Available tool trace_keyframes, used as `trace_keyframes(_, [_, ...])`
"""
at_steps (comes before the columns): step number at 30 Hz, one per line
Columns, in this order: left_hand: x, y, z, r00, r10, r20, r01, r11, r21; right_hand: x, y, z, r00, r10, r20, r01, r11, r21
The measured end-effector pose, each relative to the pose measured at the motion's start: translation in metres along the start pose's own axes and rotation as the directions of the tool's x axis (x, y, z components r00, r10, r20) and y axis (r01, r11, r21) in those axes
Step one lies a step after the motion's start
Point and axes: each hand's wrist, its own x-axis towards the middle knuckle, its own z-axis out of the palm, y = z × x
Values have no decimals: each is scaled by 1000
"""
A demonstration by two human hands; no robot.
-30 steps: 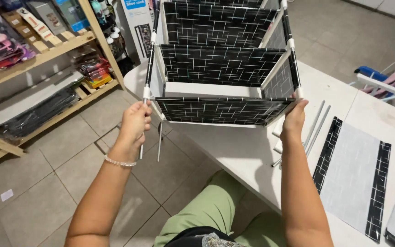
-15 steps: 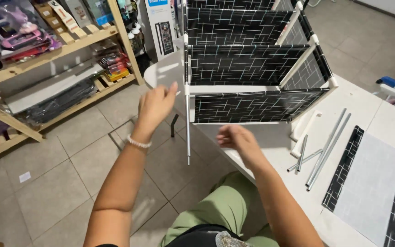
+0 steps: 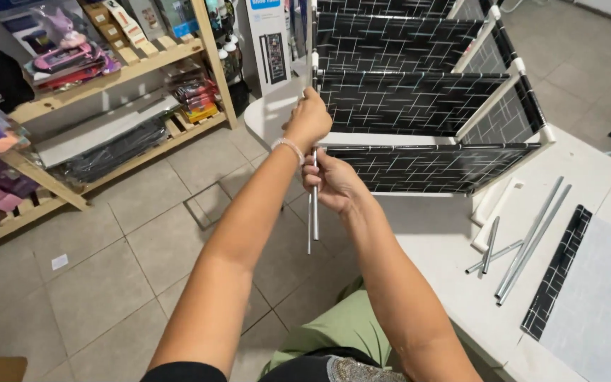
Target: Assembling a modular storage shelf by connecting rods and fabric panels on a work table.
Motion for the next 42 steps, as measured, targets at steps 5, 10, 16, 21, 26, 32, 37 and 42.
trace_keyframes(5, [-30,17,-34,983,55,176,-49,998,-38,13,2,-6,996,78,45,-75,995,-62])
trace_keyframes(10, [-11,9,-16,989,33,141,-31,999,-20,3,6,9,998,60,-24,-63,988,-142])
trace_keyframes(16, [22,-11,2,990,84,110,-90,995,51,-62,34,48,994,105,-34,-110,943,-315])
trace_keyframes(21, [27,-25,14,986,80,149,-83,996,15,-79,30,-43,981,133,-138,-163,958,-235])
trace_keyframes(26, [8,-10,-14,994,34,102,-30,999,-43,-110,-11,-250,673,-611,-417,188,686,-702])
trace_keyframes(32, [-60,20,-57,975,210,66,-209,978,-18,-194,-101,-337,289,-849,-442,-407,309,-860])
trace_keyframes(37, [-74,33,-66,979,188,83,-186,982,-27,-197,-111,-335,307,-837,-454,-696,128,-707])
trace_keyframes(42, [-84,46,-74,982,165,96,-159,985,-68,-184,-97,-351,298,-835,-464,-730,114,-674])
